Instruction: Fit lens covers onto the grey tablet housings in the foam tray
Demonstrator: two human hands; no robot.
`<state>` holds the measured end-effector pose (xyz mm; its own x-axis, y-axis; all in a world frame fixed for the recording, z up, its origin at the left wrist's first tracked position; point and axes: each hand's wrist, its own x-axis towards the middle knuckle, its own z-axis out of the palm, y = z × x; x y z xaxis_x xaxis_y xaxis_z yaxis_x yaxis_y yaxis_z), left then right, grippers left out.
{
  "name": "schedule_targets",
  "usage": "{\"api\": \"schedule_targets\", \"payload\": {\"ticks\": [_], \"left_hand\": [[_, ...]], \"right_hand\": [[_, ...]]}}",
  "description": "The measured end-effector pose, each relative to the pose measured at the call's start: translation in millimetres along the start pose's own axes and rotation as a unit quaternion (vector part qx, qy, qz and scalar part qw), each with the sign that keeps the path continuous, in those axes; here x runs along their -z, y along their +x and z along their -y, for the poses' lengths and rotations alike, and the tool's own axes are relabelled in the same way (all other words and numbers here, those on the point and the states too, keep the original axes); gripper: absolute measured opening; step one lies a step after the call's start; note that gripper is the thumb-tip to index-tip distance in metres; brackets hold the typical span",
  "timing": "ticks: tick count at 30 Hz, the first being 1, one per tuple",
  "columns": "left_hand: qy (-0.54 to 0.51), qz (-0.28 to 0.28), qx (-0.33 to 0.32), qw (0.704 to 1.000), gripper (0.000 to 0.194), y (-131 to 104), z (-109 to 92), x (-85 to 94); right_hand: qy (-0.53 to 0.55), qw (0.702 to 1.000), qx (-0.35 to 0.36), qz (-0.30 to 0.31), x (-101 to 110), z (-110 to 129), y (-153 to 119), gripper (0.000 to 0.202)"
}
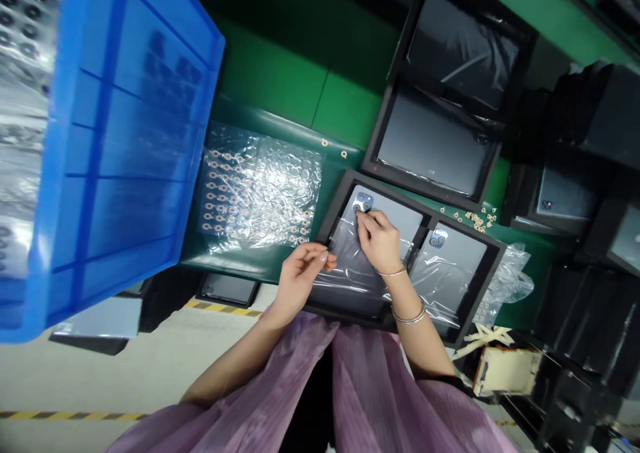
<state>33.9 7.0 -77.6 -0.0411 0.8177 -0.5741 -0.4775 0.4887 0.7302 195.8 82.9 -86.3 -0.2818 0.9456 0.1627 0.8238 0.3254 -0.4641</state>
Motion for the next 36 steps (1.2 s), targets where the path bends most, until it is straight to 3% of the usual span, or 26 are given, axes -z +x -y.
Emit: {"api": "schedule_targets", "payload": {"ticks": [7, 10, 12, 15, 19, 21, 23, 27, 30, 32, 34, 36], "left_hand": [[0.034, 0.009, -0.007, 0.999, 0.021, 2.5, 0.9, 2.3], [0.078, 0.003, -0.026, 0.997, 0.02, 4.2, 1.6, 5.0], [0.106, -0.001, -0.037, 0.994, 0.022, 6.6, 1.5, 6.7], [0.151, 0.008, -0.054, 0.987, 0.023, 12.6, 1.5, 5.4], [0.248, 0.065, -0.118, 0.959, 0.022, 19.4, 5.1, -17.3], [0.31, 0.132, -0.168, 0.927, 0.021, 20.3, 8.5, -44.7], [0.358, 0.208, -0.205, 0.887, 0.02, 19.9, 14.1, -85.8], [0.434, 0.339, -0.254, 0.795, 0.012, 21.6, 38.0, -200.3], [0.499, 0.406, -0.286, 0.71, 0.01, 29.9, 66.7, -286.2], [0.545, 0.428, -0.294, 0.658, 0.013, 37.8, 86.5, -327.8], [0.588, 0.442, -0.292, 0.611, 0.01, 45.6, 103.1, -353.0], [0.625, 0.451, -0.287, 0.569, 0.011, 51.9, 114.7, -364.9]], "right_hand": [[-0.15, 0.987, -0.026, 0.059, -1.7, 10.1, -0.4, 0.033], [-0.131, 0.988, -0.035, 0.069, 6.8, 16.2, -3.3, 0.034], [-0.088, 0.995, -0.045, 0.026, 18.4, 15.0, -12.7, 0.033], [-0.023, 0.99, -0.101, -0.095, 43.7, 0.7, -42.0, 0.032], [-0.018, 0.927, -0.263, -0.266, 86.6, -43.8, -104.2, 0.031], [-0.035, 0.888, -0.324, -0.324, 107.2, -73.5, -138.8, 0.033], [-0.04, 0.847, -0.379, -0.371, 123.3, -103.1, -171.2, 0.037], [-0.012, 0.778, -0.461, -0.426, 137.1, -151.1, -219.1, 0.045], [0.034, 0.765, -0.484, -0.423, 134.7, -175.1, -238.8, 0.049], [0.067, 0.766, -0.489, -0.411, 130.9, -186.6, -248.0, 0.05], [0.096, 0.771, -0.489, -0.397, 127.6, -195.9, -256.9, 0.049], [0.121, 0.776, -0.485, -0.384, 125.4, -204.0, -266.2, 0.048]]}}
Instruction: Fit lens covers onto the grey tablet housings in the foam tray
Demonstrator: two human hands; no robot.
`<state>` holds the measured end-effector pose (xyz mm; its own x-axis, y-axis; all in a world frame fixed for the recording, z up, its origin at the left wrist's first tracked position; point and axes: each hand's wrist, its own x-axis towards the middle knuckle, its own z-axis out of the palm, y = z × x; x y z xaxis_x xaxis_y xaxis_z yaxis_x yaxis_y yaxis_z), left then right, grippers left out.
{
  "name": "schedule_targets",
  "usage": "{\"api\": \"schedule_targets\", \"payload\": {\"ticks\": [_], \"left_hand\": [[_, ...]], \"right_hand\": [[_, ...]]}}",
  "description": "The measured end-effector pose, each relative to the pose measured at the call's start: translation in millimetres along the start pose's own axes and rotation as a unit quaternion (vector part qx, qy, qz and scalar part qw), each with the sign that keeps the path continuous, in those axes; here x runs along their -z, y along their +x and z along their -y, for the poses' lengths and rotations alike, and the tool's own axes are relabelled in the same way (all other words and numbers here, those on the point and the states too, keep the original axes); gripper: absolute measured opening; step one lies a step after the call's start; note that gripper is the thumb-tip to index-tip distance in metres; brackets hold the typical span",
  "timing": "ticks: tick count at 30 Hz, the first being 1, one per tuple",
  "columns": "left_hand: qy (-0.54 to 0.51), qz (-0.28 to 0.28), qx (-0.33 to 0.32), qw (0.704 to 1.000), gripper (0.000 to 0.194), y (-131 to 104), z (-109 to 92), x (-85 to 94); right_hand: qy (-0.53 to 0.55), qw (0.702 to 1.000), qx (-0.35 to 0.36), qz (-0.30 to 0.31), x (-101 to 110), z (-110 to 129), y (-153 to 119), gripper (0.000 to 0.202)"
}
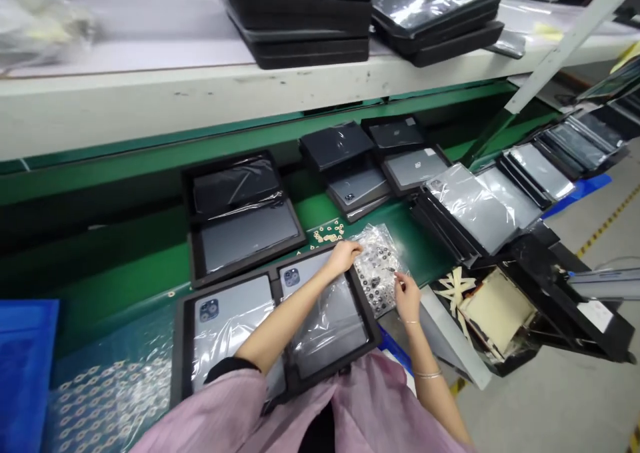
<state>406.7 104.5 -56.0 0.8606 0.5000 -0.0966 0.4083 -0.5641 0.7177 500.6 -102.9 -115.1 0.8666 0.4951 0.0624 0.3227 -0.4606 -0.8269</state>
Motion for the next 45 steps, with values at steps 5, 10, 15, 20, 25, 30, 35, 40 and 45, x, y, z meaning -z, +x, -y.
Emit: {"api": "schedule_targets", "payload": {"ticks": [5, 10, 15, 20, 25, 30, 35, 40, 45], "left_hand": [[0.08, 0.049, 0.01, 0.995, 0.019, 12.4, 2.9, -6.7], [0.125, 0.099, 0.004, 0.987, 0.02, 19.5, -1.4, -6.5], [0.137, 0.153, -0.02, 0.979, 0.019, 21.4, -7.5, -9.0], [0.139, 0.147, -0.002, 0.979, 0.011, 18.8, -14.7, -16.5], [0.105, 0.11, 0.001, 0.988, 0.027, 13.3, -18.0, -19.7], [0.072, 0.032, 0.024, 0.997, 0.021, -3.1, -20.6, -12.4], [0.027, -0.092, 0.032, 0.995, 0.018, -59.3, -11.7, 10.0], [0.02, -0.243, 0.169, 0.955, 0.038, -187.2, 37.7, 35.2], [0.047, -0.382, 0.406, 0.829, 0.025, -333.8, 121.8, 56.0]], "right_hand": [[0.026, 0.998, -0.012, 0.064, 3.9, -22.6, 9.1, 0.044], [0.055, 0.991, -0.014, 0.123, -10.6, -30.3, 15.0, 0.043], [0.066, 0.984, -0.014, 0.167, -24.0, -34.9, 16.9, 0.057], [0.05, 0.978, -0.024, 0.202, -27.0, -42.6, 18.6, 0.071], [0.022, 0.973, -0.024, 0.229, -26.1, -44.6, 18.5, 0.083], [-0.02, 0.98, -0.018, 0.198, -22.2, -38.8, 14.5, 0.091], [-0.059, 0.993, -0.002, 0.104, -17.1, -26.7, 6.6, 0.081], [-0.04, 0.998, 0.028, 0.035, -21.8, -2.3, -7.7, 0.06], [0.127, 0.989, 0.029, 0.067, -50.1, 35.5, -38.1, 0.057]]}}
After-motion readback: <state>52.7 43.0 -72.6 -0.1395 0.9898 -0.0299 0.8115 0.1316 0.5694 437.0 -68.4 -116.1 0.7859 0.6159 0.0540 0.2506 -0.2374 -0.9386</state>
